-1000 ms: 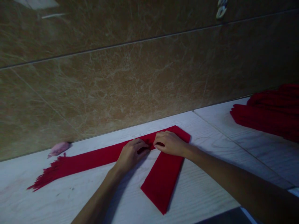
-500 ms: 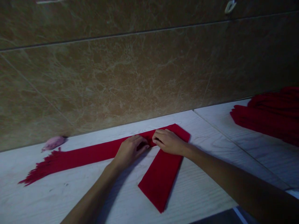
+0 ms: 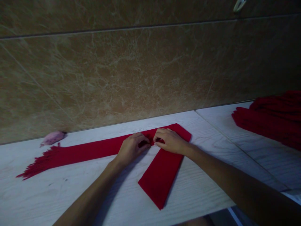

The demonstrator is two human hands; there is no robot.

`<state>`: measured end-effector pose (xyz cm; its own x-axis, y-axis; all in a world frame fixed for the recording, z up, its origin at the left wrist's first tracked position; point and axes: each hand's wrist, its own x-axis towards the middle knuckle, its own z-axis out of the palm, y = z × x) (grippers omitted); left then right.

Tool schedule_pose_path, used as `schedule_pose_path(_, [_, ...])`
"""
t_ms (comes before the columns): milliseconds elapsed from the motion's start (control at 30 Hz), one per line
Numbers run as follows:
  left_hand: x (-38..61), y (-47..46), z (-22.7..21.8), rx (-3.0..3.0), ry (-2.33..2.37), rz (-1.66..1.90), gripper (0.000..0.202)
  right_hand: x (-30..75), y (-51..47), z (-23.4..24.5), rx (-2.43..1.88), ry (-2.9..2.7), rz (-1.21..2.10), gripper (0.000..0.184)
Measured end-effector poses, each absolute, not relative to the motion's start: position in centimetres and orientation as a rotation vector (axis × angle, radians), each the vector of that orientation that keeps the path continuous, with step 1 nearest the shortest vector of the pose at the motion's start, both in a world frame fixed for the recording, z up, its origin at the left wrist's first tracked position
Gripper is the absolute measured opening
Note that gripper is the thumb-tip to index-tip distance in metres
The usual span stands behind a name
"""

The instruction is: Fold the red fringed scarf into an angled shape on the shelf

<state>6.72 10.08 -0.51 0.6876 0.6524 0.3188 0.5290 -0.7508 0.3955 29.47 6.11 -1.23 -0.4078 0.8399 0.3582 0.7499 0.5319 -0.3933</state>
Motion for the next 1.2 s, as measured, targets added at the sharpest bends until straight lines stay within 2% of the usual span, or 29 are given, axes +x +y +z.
schedule_pose_path(367, [6.8,9.8,0.2,2.701,0.947,0.595,0.001,29.6,6.2,-1.4,-1.267,-2.271,0.228,0.009])
schedule_pose_path(600, [6.3,10.1,0.4,2.717,0.785,0.546,0.011,29.6,6.1,-1.2,-1.243,-2.278,0.236,0.007])
schedule_pose_path(833, [6.5,11.7,-0.1,2.725,0.949,0.802,0.021,29.5,7.3,-0.6,-1.251,-2.154,0.054,0.015])
schedule_pose_path(900, [6.7,12.2,-0.8,2.757,1.037,0.761,0.033,29.6,7.7,-0.8,-1.3,-2.185,0.049,0.027])
schedule_pose_path(1000, [6.9,12.3,-1.7,2.774,1.099,0.489,0.055,29.9,8.0,-1.4,-1.43,-2.315,0.143,0.051])
schedule_pose_path(1200, [6.4,11.6,-1.4,2.792,1.086,0.128,0.07,30.5,7.7,-1.4,-1.57,-2.497,0.296,0.072])
